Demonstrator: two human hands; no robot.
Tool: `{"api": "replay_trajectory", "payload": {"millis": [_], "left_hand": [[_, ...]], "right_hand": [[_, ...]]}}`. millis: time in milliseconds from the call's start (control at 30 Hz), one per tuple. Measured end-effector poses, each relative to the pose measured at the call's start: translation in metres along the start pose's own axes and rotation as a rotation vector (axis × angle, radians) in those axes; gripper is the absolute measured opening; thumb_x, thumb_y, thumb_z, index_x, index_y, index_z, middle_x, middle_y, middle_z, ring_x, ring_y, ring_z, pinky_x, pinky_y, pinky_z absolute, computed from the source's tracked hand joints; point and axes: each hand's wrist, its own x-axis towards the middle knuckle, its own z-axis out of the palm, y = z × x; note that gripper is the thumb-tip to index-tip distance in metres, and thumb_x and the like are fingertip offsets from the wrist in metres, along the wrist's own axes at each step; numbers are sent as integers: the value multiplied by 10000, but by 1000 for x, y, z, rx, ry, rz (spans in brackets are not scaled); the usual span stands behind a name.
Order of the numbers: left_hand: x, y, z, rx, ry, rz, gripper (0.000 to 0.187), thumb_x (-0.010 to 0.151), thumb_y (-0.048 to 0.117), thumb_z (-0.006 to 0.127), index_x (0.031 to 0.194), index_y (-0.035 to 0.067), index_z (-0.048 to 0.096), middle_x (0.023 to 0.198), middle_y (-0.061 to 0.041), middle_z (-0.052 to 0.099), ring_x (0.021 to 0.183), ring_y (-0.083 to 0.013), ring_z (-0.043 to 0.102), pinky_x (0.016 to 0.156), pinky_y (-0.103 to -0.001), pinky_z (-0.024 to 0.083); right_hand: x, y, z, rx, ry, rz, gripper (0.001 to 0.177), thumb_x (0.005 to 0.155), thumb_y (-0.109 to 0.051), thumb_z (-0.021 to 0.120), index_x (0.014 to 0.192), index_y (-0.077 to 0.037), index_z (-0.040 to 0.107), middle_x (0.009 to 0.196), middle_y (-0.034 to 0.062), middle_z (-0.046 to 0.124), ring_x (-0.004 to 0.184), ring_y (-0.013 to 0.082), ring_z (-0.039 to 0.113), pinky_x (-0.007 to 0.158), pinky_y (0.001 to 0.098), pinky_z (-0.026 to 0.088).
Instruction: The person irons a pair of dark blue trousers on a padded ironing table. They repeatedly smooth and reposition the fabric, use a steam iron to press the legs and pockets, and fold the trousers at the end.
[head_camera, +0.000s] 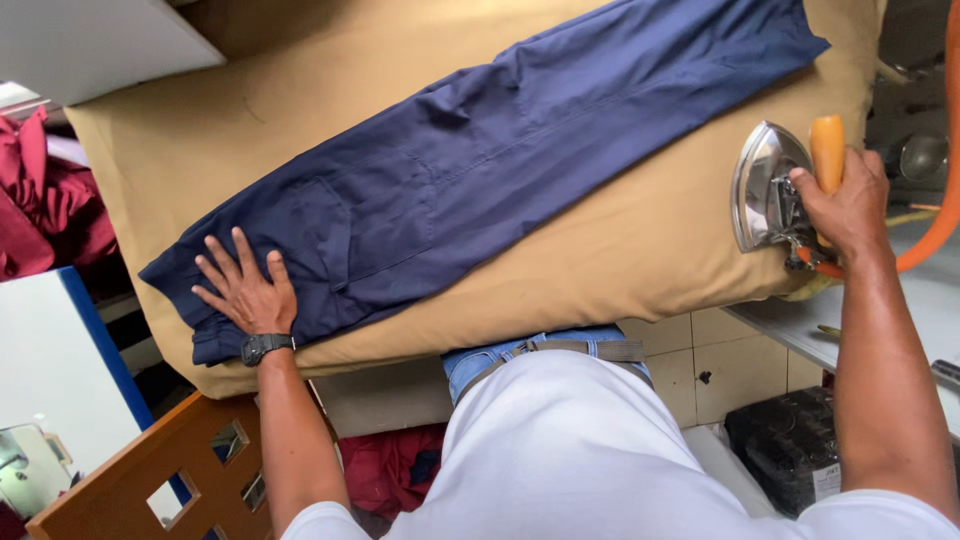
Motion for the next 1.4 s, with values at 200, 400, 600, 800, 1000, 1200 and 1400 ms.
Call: {"api": "replay_trajectory", "payload": {"millis": [200, 400, 600, 800, 1000, 1200, 1400], "left_hand": [[-4, 14, -17, 40, 89, 81, 657, 1105, 576, 393, 1665, 235, 345, 1737, -219, 131, 1561, -545, 50, 1187, -751, -10], [11, 31, 0, -22, -63, -13, 652, 1054, 588, 347, 1634, 289, 337, 1731, -161, 146, 1571, -493, 63, 1174, -783, -5], [9, 40, -2, -2, 51, 44, 648, 1096, 590, 368, 1647, 251, 339, 1737, -208, 120, 1561, -540, 43, 1170, -784, 12], [18, 57, 6, -52, -7, 164, 658, 1076, 556, 339, 1655, 246, 324, 1741, -193, 105, 1578, -526, 40, 1191, -775, 10], [21, 63, 15, -65, -9, 92, 713, 1065, 613, 252, 1655, 213, 279, 1734, -177, 115, 1563, -523, 45, 1156, -798, 11], [23, 60, 28, 24, -31, -36, 723, 1041, 642, 201, 1637, 243, 291, 1733, -161, 110, 1568, -509, 42, 1143, -810, 5], [22, 50, 42, 26, 57, -55, 803, 1027, 717, 174, 1658, 230, 271, 1735, -143, 133, 1571, -491, 48, 1159, -793, 6]], "right_hand": [[-12, -55, -22, 69, 181, -93, 645, 970, -289, 770, 1455, 56, 520, 1327, 302, 521, 1314, 452, 501, 1132, 526, 413], [1, -56, -38, 117, -111, 142, 634, 975, -386, 749, 1437, 8, 569, 1269, 284, 567, 1224, 445, 541, 1062, 528, 442], [6, -57, -35, 133, -88, 109, 645, 909, -309, 770, 1422, 20, 558, 1198, 306, 567, 1136, 466, 566, 993, 512, 461], [4, -89, -44, 284, 30, 13, 459, 946, -176, 699, 1300, 64, 532, 1182, 317, 606, 1104, 485, 603, 971, 516, 486], [56, -182, -47, 374, -69, 12, 322, 945, -64, 613, 1220, 33, 474, 1051, 320, 636, 994, 518, 642, 847, 553, 515], [111, -231, -15, 214, -211, -57, 347, 886, -21, 659, 1164, -8, 451, 1085, 286, 648, 953, 523, 643, 814, 591, 512], [144, -164, 4, 98, -127, 73, 450, 882, -81, 735, 1204, 27, 440, 1037, 332, 661, 955, 523, 659, 830, 579, 535]]}}
